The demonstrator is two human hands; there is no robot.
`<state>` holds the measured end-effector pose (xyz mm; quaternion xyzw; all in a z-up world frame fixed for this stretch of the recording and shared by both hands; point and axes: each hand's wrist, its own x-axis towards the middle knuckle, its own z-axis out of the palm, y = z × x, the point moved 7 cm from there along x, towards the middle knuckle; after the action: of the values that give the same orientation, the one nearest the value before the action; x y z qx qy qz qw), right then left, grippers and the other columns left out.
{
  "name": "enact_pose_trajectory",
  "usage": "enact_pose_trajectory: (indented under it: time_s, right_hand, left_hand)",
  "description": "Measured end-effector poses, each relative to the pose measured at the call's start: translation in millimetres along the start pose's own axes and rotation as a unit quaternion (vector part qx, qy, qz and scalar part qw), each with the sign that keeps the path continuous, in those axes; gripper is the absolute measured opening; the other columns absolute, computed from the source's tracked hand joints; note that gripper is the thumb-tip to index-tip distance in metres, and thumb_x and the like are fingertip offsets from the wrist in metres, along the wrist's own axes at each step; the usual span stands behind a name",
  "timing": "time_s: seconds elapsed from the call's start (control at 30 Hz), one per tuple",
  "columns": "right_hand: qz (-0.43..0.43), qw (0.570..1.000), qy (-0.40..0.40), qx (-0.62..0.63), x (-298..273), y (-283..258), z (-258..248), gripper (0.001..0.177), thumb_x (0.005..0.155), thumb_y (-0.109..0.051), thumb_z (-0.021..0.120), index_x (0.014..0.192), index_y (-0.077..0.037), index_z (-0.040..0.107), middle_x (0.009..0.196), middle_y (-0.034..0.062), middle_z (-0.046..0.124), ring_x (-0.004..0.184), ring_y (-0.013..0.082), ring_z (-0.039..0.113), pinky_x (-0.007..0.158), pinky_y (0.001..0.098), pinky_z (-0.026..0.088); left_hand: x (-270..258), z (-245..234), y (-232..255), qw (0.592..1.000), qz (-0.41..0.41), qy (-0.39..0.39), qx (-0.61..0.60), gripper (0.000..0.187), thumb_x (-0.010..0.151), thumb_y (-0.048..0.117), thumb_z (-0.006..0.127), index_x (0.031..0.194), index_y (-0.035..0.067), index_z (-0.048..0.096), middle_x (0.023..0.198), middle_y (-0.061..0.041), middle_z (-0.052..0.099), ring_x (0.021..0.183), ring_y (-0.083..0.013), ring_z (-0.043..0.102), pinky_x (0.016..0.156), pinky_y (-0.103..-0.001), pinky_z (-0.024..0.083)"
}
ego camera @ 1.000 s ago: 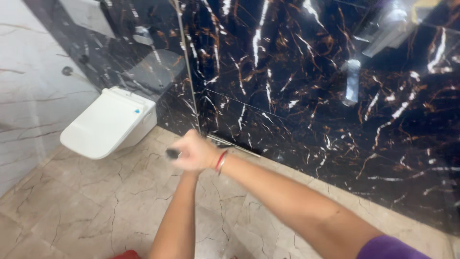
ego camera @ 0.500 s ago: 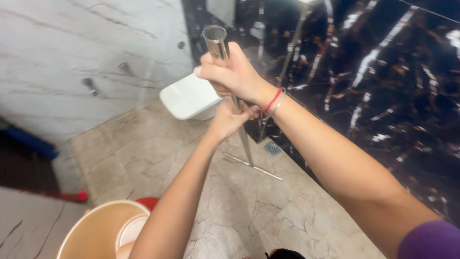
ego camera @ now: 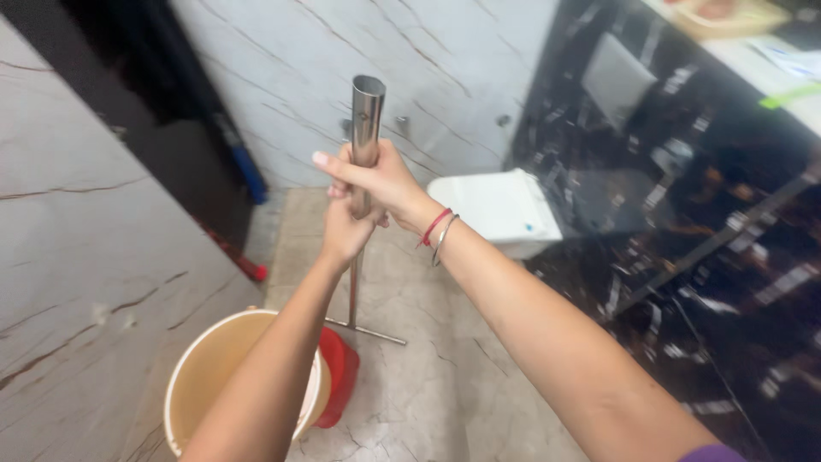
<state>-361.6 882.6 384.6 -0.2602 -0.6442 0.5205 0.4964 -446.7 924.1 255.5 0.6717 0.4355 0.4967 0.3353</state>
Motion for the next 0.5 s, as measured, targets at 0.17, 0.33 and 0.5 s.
enact_pose_trajectory:
  time_s: [0.17,0.33,0.5]
  right_hand:
    - [-0.034,0.995,0.039,0.089,42,38,8,0.046,0.090,-0.037,0.079,0.060,-0.012,0.054,0.054,0.0002,0.054,0.049,0.0089,0.053,0.049,0.0260,0.045]
    - [-0.016,0.997,0.004,0.076,76,55,22,0.048,0.091,-0.034,0.078,0.059,-0.013,0.050,0.055,-0.0012,0.052,0.048,0.0078,0.050,0.049,0.0246,0.042]
    - [-0.014,0.996,-0.059,0.071,114,79,57,0.044,0.091,-0.035,0.074,0.058,-0.012,0.057,0.055,-0.0005,0.058,0.051,0.0085,0.060,0.054,0.0250,0.051]
  left_hand:
    - [22,-42,-29,0.997,-0.045,0.046,0.049,0.059,0.073,0.025,0.079,0.125,-0.001,0.064,0.116,-0.015,0.074,0.106,-0.0232,0.070,0.091,-0.037,0.055]
    - [-52,-104,-119,0.926,-0.255,0.021,0.277,0.117,0.055,0.059,0.093,0.147,0.005,0.044,0.152,-0.018,0.047,0.143,-0.0311,0.045,0.117,-0.040,0.037]
    - [-169,-112,-281,0.851,-0.434,-0.016,0.296,0.126,0.060,0.067,0.089,0.145,-0.011,0.038,0.146,-0.030,0.050,0.138,-0.0385,0.051,0.115,-0.042,0.042]
